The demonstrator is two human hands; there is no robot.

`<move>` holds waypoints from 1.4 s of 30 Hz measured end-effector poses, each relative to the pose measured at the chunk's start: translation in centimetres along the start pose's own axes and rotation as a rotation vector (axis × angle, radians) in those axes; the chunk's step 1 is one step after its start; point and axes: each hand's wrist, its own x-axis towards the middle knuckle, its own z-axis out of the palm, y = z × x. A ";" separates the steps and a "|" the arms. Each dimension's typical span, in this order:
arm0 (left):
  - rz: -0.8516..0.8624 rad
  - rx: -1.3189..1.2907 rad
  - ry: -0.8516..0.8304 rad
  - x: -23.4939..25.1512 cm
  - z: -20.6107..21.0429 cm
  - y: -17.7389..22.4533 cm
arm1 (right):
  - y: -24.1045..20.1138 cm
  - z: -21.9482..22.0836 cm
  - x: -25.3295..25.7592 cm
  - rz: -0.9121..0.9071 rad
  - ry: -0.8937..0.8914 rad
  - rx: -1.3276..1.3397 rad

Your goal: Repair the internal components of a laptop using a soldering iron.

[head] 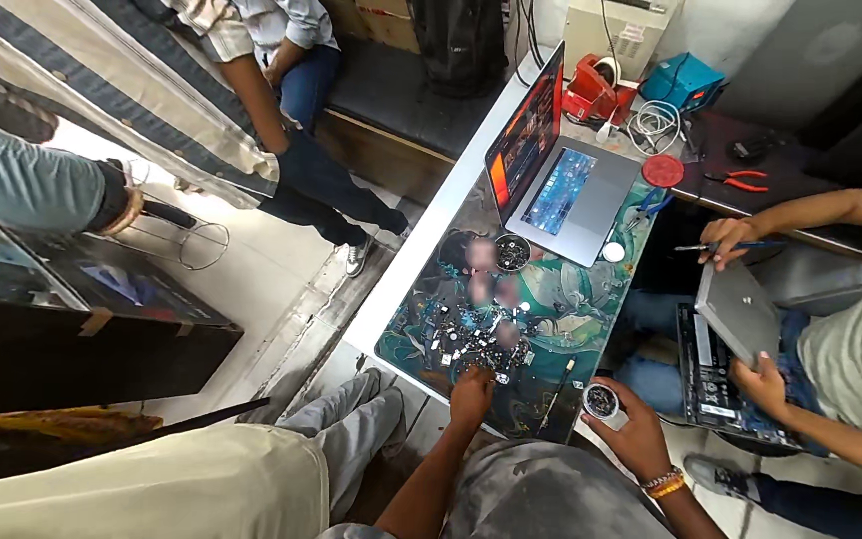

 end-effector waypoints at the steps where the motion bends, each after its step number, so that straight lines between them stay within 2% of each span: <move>1: 0.000 -0.018 0.024 0.0 0.0 -0.1 | 0.1 -0.1 0.0 -0.002 0.002 0.005; 5: -0.041 -0.032 0.109 0.4 -0.9 -0.1 | 0.3 -0.3 -0.2 -0.004 -0.003 0.003; 14: 0.027 -0.015 0.172 1.9 -2.1 0.5 | -0.4 -0.4 0.1 0.001 -0.002 -0.022; 18: 0.112 0.010 0.122 2.1 -1.8 0.8 | -0.1 -0.3 -0.1 -0.001 -0.002 -0.020; 25: 0.054 -0.020 0.150 2.4 -2.3 0.9 | 0.1 -0.1 -0.5 -0.023 0.004 -0.007; 29: 0.097 0.013 0.165 2.5 -2.3 1.0 | 0.2 0.0 -0.5 -0.023 0.005 -0.004; 42: 0.080 0.185 0.069 3.5 -1.8 2.5 | 0.3 0.1 -0.5 -0.022 0.010 0.010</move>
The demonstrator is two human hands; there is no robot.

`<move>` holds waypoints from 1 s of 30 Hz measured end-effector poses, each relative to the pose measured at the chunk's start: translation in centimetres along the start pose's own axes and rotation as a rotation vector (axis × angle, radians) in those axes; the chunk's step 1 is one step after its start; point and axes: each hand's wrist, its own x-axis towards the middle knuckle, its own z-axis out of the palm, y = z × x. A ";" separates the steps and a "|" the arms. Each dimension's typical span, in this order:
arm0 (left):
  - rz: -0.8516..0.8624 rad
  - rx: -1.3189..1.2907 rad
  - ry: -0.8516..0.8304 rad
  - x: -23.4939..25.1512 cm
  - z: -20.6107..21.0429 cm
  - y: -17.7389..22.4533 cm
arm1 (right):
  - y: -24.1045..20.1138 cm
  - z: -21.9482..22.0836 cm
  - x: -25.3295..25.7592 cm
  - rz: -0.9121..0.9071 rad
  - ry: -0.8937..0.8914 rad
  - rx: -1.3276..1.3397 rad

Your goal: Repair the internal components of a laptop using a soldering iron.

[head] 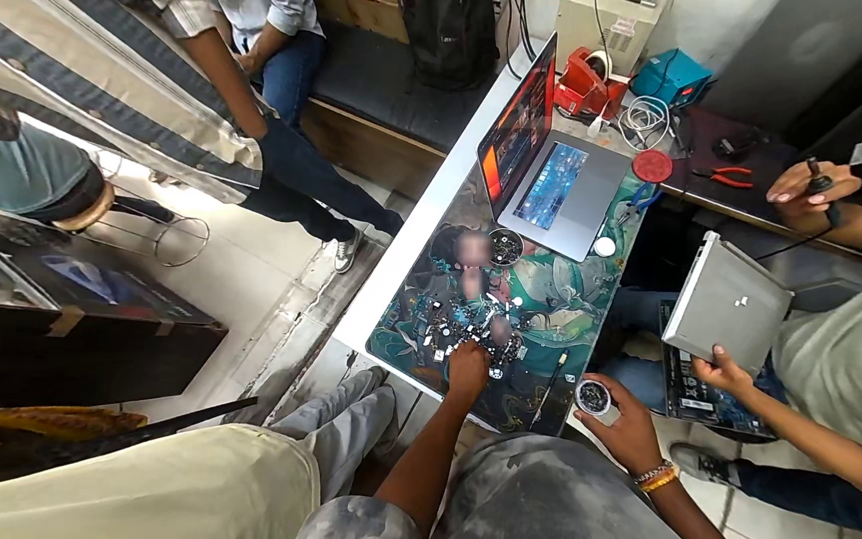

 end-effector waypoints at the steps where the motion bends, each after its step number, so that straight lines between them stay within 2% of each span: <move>1: 0.015 -0.009 0.018 0.0 0.2 -0.2 | 0.0 0.0 0.0 0.000 0.002 -0.003; 4: 0.015 -0.163 0.047 -0.2 0.0 -0.9 | -0.2 -0.1 0.1 0.009 0.003 -0.006; 6: -0.038 -0.380 0.044 -0.5 -0.5 -1.2 | -0.3 -0.1 0.0 0.016 0.002 0.008; 8: -0.117 -0.712 0.060 -0.9 -1.0 -1.1 | -0.2 0.0 -0.1 0.014 0.008 0.023; 11: -0.232 -1.362 0.062 -1.7 -2.0 -0.3 | -0.3 0.1 -0.3 0.026 -0.005 0.015; 13: -0.197 -1.674 0.047 -2.3 -3.1 0.2 | -0.3 0.2 -0.3 0.026 -0.005 0.010; 15: -0.093 -1.834 0.047 -2.9 -4.1 0.8 | -0.4 0.2 -0.2 0.022 -0.007 0.014; 21: 0.205 -1.934 0.063 -4.2 -7.7 2.8 | -0.8 0.2 0.0 0.018 -0.012 -0.010; 30: 0.525 -1.789 0.061 -5.8 -12.8 5.9 | -0.8 0.2 -0.2 0.000 -0.005 0.017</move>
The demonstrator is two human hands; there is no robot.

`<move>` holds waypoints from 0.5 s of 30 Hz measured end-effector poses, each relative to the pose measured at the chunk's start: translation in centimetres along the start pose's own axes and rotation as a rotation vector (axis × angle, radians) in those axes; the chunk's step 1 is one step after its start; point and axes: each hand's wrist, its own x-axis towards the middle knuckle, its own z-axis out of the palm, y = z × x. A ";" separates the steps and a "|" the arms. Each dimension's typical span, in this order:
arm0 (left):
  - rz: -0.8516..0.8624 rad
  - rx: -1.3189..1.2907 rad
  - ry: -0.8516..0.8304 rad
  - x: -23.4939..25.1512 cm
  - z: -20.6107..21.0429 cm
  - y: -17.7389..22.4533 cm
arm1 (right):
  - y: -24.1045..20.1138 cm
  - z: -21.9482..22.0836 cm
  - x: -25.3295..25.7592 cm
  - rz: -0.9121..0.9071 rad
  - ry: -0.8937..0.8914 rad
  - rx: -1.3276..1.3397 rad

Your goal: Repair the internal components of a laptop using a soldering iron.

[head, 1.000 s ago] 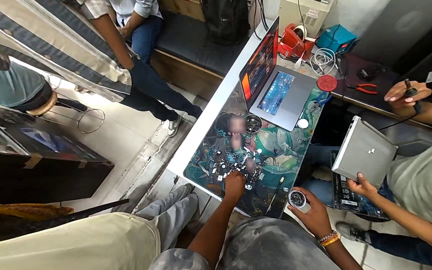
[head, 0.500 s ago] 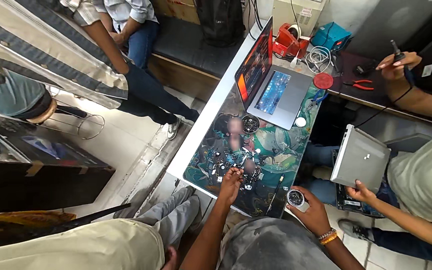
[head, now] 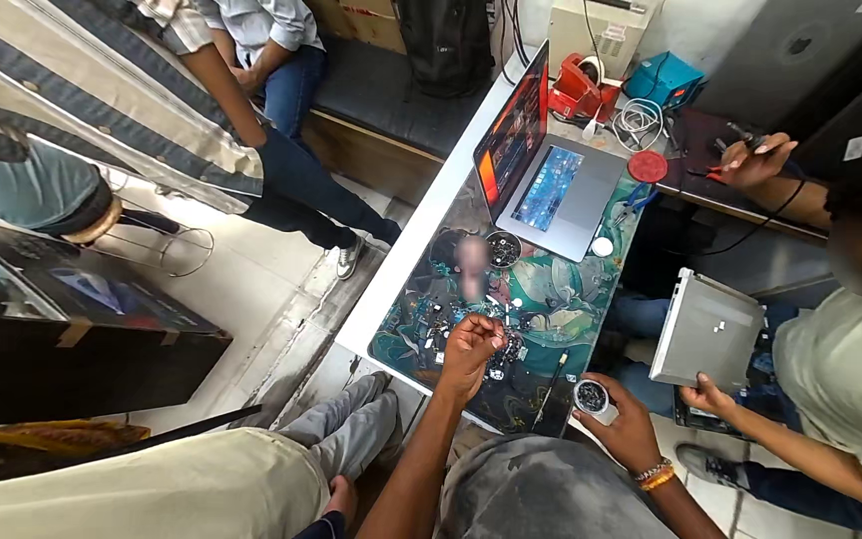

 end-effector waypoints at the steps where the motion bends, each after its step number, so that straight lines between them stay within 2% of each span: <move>1: 0.018 0.013 -0.026 0.1 0.5 0.5 | -0.1 0.0 0.0 0.001 0.000 0.001; 9: 0.149 0.052 -0.229 0.4 3.8 3.7 | -0.9 -0.1 0.2 -0.015 0.001 -0.013; 15: 0.197 0.027 -0.291 0.4 5.3 5.1 | -1.3 0.0 0.5 -0.030 0.004 -0.002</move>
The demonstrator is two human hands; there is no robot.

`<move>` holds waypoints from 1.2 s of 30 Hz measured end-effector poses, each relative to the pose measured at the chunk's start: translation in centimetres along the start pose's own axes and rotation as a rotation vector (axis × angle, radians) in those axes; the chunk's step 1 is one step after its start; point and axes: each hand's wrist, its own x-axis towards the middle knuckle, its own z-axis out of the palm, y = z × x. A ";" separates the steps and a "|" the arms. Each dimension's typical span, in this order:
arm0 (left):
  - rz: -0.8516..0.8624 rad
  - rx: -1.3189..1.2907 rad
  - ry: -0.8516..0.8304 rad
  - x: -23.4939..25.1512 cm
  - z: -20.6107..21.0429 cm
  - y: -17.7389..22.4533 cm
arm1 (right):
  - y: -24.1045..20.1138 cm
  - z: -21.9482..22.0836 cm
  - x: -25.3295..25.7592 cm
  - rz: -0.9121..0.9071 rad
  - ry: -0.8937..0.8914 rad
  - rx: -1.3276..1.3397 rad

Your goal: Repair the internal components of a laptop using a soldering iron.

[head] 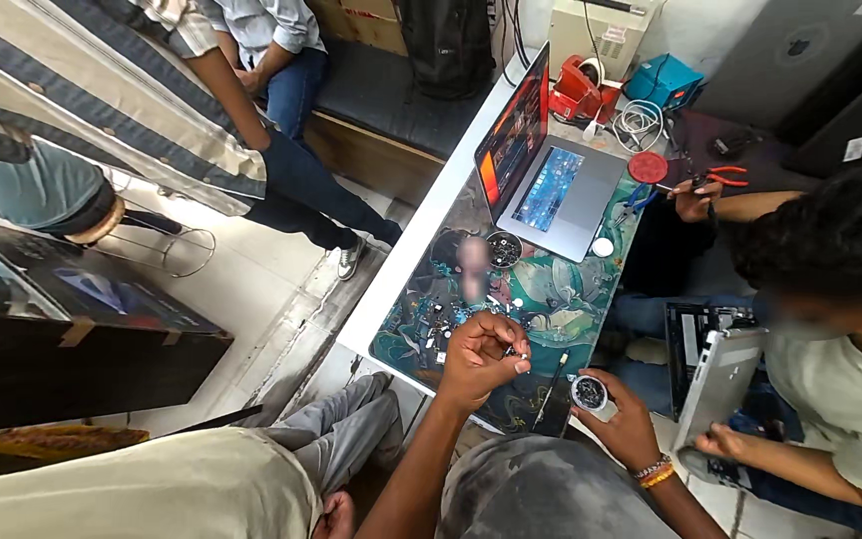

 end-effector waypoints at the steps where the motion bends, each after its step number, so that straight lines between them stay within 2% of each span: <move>1: 0.008 0.003 -0.009 0.0 0.1 0.1 | 0.0 0.0 0.0 -0.004 0.002 0.000; 14: 0.058 0.220 -0.077 0.2 1.0 0.8 | -0.1 0.0 0.1 0.010 0.000 0.004; 20: 0.164 0.335 -0.121 0.3 1.3 1.1 | -0.4 0.1 0.1 0.002 0.007 0.000; 25: 0.190 0.330 -0.139 0.5 1.4 1.4 | -0.4 0.2 0.1 0.013 0.001 0.002; 36: 0.106 0.181 -0.054 -0.1 1.8 1.3 | -0.3 0.2 0.2 -0.003 -0.004 -0.007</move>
